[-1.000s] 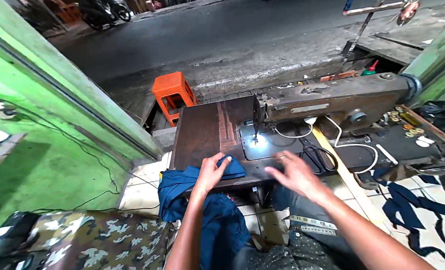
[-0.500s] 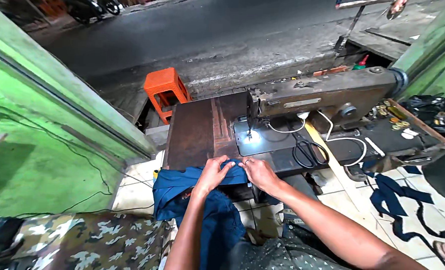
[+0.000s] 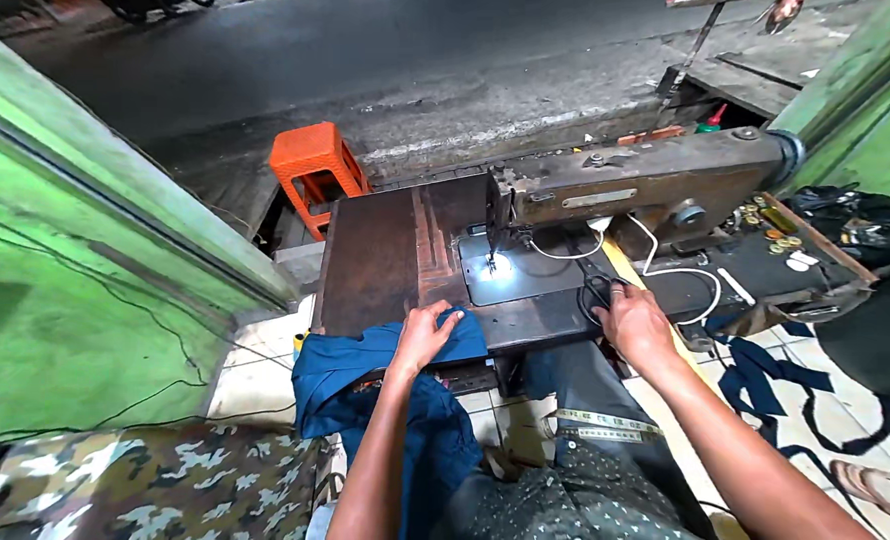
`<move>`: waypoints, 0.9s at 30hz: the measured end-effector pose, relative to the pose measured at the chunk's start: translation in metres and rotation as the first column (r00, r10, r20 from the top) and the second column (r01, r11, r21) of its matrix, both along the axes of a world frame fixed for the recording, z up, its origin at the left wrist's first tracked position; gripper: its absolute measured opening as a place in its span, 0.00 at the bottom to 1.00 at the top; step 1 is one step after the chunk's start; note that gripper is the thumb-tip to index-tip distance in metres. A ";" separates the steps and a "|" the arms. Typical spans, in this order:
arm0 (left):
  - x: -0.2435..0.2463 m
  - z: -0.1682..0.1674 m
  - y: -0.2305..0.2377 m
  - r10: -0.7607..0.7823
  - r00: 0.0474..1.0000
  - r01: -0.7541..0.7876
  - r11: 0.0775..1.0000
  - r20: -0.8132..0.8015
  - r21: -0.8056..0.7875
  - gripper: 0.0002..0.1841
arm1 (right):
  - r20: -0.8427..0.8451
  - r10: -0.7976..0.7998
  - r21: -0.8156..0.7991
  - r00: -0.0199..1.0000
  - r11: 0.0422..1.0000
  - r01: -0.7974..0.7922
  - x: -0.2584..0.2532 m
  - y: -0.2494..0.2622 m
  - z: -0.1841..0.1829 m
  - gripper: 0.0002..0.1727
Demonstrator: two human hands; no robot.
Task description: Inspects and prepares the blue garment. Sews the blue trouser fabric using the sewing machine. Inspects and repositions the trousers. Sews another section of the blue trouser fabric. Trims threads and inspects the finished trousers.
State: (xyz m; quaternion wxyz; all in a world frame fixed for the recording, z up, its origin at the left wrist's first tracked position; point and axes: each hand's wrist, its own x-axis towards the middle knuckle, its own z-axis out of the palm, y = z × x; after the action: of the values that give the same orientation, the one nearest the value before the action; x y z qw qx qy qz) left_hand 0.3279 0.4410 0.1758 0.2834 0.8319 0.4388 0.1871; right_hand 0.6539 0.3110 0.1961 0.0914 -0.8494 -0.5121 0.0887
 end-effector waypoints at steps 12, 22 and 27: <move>-0.001 -0.009 -0.002 0.026 0.999 -0.027 0.999 0.036 0.031 0.20 | -0.219 0.191 -0.071 0.957 0.975 -0.210 0.000 -0.056 0.016 0.35; 0.000 -0.013 0.001 0.024 1.000 -0.025 0.998 0.014 0.056 0.20 | -0.401 0.308 -0.386 0.863 0.797 -0.464 -0.102 -0.063 -0.010 0.46; 0.001 -0.011 -0.001 0.025 1.000 -0.026 0.998 0.011 0.060 0.21 | -0.331 0.314 -0.386 0.890 0.815 -0.431 -0.114 -0.058 -0.018 0.48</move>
State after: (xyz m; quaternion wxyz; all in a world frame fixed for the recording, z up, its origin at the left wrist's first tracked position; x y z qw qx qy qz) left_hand 0.3285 0.4402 0.1648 0.2581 0.8334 0.4421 0.2082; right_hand 0.5403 0.2527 0.1778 -0.0623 -0.7109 -0.6191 0.3278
